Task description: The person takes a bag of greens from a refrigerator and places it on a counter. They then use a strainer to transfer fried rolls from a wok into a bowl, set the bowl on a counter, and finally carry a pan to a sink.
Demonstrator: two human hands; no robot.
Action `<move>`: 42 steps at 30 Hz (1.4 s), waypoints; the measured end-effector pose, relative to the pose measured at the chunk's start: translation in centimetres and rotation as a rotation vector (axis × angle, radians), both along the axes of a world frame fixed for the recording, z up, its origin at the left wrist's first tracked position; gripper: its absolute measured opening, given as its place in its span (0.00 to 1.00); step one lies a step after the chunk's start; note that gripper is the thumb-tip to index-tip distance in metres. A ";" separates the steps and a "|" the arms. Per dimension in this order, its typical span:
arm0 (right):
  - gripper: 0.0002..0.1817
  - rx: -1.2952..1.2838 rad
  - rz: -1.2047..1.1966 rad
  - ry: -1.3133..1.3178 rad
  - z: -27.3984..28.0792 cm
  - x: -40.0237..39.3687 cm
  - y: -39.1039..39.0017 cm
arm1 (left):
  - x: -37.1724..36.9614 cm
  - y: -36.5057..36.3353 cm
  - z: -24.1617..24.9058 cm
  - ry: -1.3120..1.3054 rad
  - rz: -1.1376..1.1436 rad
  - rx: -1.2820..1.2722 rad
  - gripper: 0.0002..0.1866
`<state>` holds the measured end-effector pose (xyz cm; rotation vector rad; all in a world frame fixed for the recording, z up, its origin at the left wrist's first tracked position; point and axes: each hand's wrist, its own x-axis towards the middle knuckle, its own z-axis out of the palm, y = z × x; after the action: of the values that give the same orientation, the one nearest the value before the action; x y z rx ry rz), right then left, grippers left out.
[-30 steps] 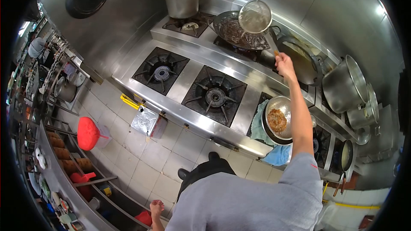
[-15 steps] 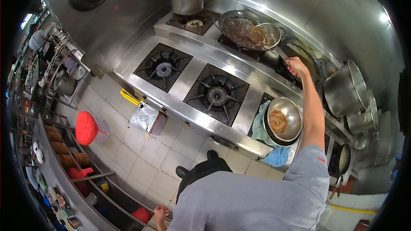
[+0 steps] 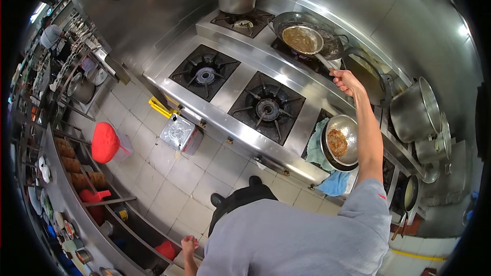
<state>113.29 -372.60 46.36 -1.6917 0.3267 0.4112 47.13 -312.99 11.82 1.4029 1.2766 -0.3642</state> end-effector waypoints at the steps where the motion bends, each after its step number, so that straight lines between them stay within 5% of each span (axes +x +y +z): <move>1: 0.13 0.027 -0.009 -0.001 0.0 -0.1 0.7 | 0.2 0.4 -0.3 0.012 0.004 -0.003 0.06; 8: 0.11 0.219 -0.106 -0.073 -1.7 -0.1 4.7 | 1.5 1.0 -1.0 -0.028 -0.020 -0.024 0.06; 15: 0.08 -0.025 -0.143 -0.256 -2.3 -0.1 4.8 | 2.5 0.2 -0.4 -0.019 -0.027 0.004 0.07; 23: 0.12 -0.884 -0.308 -0.546 -0.8 -0.3 0.5 | -1.1 -0.9 -3.3 -0.004 0.050 -0.044 0.07; 29: 0.14 -1.194 -0.356 -0.497 -1.4 0.8 -1.4 | -1.5 -2.1 -2.2 0.032 0.098 -0.052 0.07; 33: 0.15 -1.200 -0.316 -0.497 -5.9 5.5 -4.0 | -1.3 -2.2 -1.5 -0.001 0.089 -0.041 0.08; 42: 0.06 -0.221 -0.166 -0.160 -6.8 8.1 0.8 | -2.4 -2.1 -1.0 -0.081 0.105 -0.054 0.09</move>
<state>121.38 -371.84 39.55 -1.8839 0.4025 0.1191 44.70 -315.14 10.84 1.2869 1.2597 -0.2665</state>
